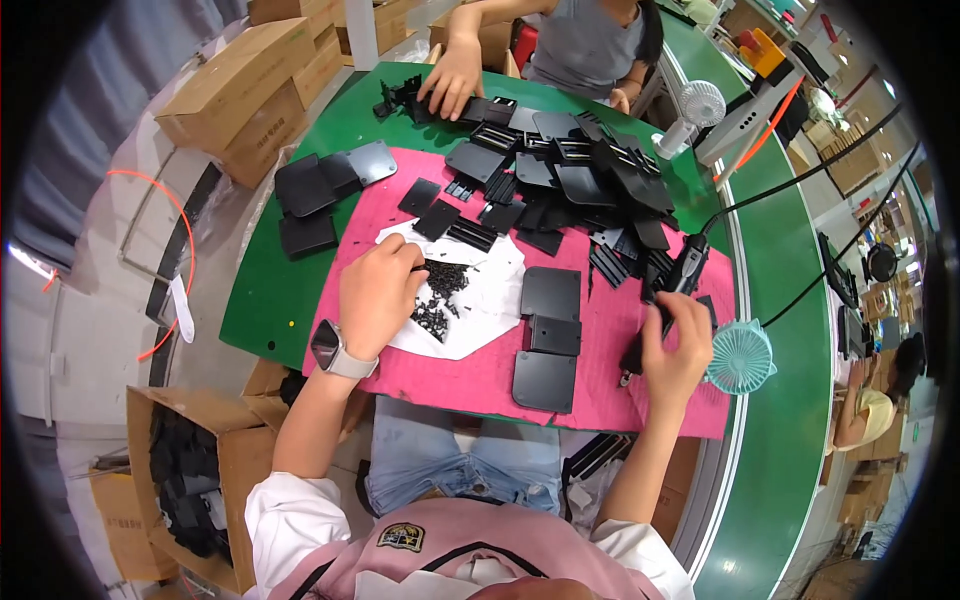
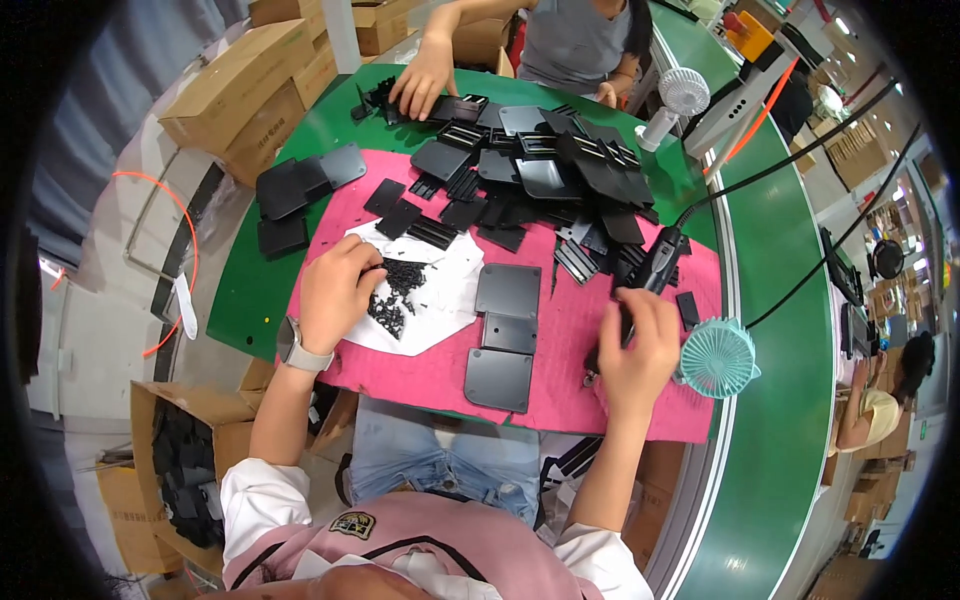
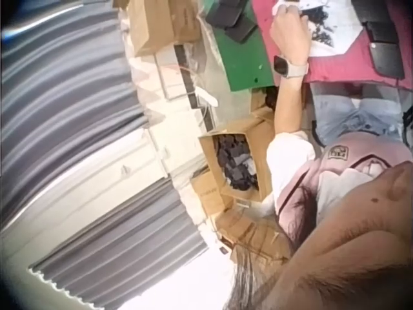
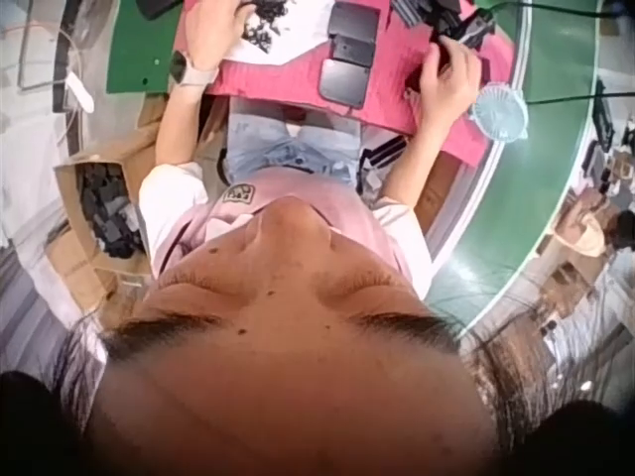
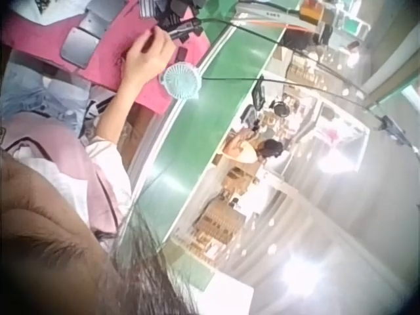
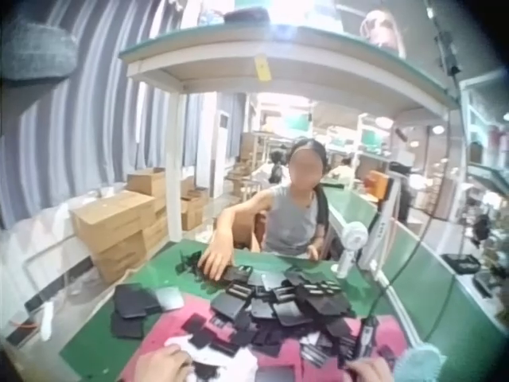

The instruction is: Driving screws into black plastic components using an electric screwdriver at a factory workstation.

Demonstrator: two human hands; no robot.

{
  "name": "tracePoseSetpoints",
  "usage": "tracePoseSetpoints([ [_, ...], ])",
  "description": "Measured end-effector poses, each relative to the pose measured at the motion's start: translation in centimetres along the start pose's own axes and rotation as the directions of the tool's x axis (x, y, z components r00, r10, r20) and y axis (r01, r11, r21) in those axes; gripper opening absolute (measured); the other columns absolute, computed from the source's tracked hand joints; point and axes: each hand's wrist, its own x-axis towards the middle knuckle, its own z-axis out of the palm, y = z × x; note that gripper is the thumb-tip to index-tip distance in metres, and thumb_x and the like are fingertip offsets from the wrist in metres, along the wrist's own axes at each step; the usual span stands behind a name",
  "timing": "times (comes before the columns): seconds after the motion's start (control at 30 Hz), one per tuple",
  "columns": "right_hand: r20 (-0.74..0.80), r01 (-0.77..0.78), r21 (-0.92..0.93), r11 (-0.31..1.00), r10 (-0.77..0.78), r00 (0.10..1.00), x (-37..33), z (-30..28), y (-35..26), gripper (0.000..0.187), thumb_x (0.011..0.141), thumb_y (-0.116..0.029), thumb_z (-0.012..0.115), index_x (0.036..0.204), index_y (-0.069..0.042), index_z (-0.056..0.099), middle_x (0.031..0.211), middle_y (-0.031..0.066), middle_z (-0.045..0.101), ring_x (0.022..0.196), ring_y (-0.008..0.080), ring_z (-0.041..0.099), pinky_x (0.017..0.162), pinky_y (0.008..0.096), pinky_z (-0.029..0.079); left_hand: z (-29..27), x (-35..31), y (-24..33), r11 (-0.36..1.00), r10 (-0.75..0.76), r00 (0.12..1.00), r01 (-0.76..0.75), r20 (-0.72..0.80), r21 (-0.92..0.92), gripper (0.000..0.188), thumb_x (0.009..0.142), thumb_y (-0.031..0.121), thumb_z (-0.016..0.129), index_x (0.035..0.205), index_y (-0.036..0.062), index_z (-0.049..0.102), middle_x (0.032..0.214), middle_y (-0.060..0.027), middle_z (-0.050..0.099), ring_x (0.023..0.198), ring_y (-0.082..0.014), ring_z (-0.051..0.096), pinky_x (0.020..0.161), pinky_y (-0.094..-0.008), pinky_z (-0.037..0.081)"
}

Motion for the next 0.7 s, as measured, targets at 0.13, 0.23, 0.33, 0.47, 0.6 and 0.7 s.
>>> tracePoseSetpoints([
  [0.13, -0.052, -0.085, -0.378, 0.922, 0.07, 0.996, -0.2, 0.1, 1.3, 0.043, 0.077, -0.017, 0.07, 0.115, -0.002, 0.055, 0.092, 0.0143, 0.061, 0.083, 0.0348, 0.061, 0.069, 0.0403, 0.05, 0.2, -0.1, -0.4, 0.99, 0.027, 0.995, -0.041, -0.099, -0.134, 0.008, 0.077, 0.009, 0.067, 0.082, 0.0028, 0.066, 0.078, -0.0109, 0.059, 0.068, -0.0306, 0.06, 0.059, -0.0385, 0.046],
  [0.23, 0.016, -0.251, -0.37, 0.895, 0.276, 0.961, -0.4, 1.1, 1.2, 0.063, 0.078, -0.026, 0.069, 0.129, -0.002, 0.041, 0.099, 0.0205, 0.06, 0.08, 0.0407, 0.062, 0.065, 0.0443, 0.049, 0.2, -0.1, -0.3, 0.983, 0.036, 0.993, -0.056, -0.113, -0.173, 0.008, 0.08, 0.011, 0.065, 0.083, 0.0041, 0.068, 0.078, -0.0097, 0.061, 0.069, -0.0311, 0.061, 0.059, -0.0382, 0.047],
  [0.33, 0.052, -0.359, -0.252, 0.898, 0.383, 0.922, 0.6, 2.0, 1.8, 0.073, 0.076, -0.028, 0.071, 0.132, 0.001, 0.035, 0.096, 0.0265, 0.062, 0.081, 0.0425, 0.063, 0.064, 0.0459, 0.049, 0.2, -0.2, -0.2, 0.979, 0.022, 0.991, -0.048, -0.131, -0.2, 0.008, 0.08, 0.009, 0.065, 0.084, 0.0028, 0.068, 0.079, -0.0105, 0.061, 0.068, -0.0313, 0.061, 0.059, -0.038, 0.047],
  [0.47, 0.088, -0.422, -0.056, 0.905, 0.425, 0.901, 1.3, 2.2, 3.4, 0.062, 0.075, -0.024, 0.069, 0.123, 0.006, 0.044, 0.082, 0.0215, 0.065, 0.073, 0.0336, 0.065, 0.063, 0.0392, 0.05, 0.1, -0.2, -0.3, 0.963, -0.005, 0.987, -0.039, -0.16, -0.268, 0.008, 0.08, 0.005, 0.064, 0.085, 0.0002, 0.067, 0.079, -0.0129, 0.061, 0.068, -0.0323, 0.061, 0.06, -0.0378, 0.047],
  [0.6, 0.204, -0.564, 0.335, 0.755, 0.526, 0.826, 1.1, 1.9, 4.1, 0.034, 0.075, -0.014, 0.065, 0.101, 0.005, 0.053, 0.071, 0.0108, 0.06, 0.057, 0.0199, 0.06, 0.055, 0.0301, 0.047, 0.8, 0.0, -1.1, 0.959, 0.022, 0.964, -0.094, -0.263, -0.265, 0.008, 0.08, 0.004, 0.064, 0.085, -0.0016, 0.065, 0.08, -0.0146, 0.061, 0.067, -0.0312, 0.061, 0.059, -0.0362, 0.047],
  [0.7, 0.337, -0.612, 0.683, 0.4, 0.571, 0.749, 1.5, 0.9, 3.2, 0.02, 0.074, -0.005, 0.061, 0.088, 0.001, 0.049, 0.068, 0.0072, 0.056, 0.052, 0.0168, 0.056, 0.051, 0.0276, 0.045, 0.9, 0.1, -1.0, 0.946, 0.016, 0.961, -0.103, -0.275, -0.308, 0.008, 0.079, 0.004, 0.065, 0.085, -0.002, 0.065, 0.079, -0.0143, 0.061, 0.065, -0.0289, 0.061, 0.058, -0.0343, 0.047],
])
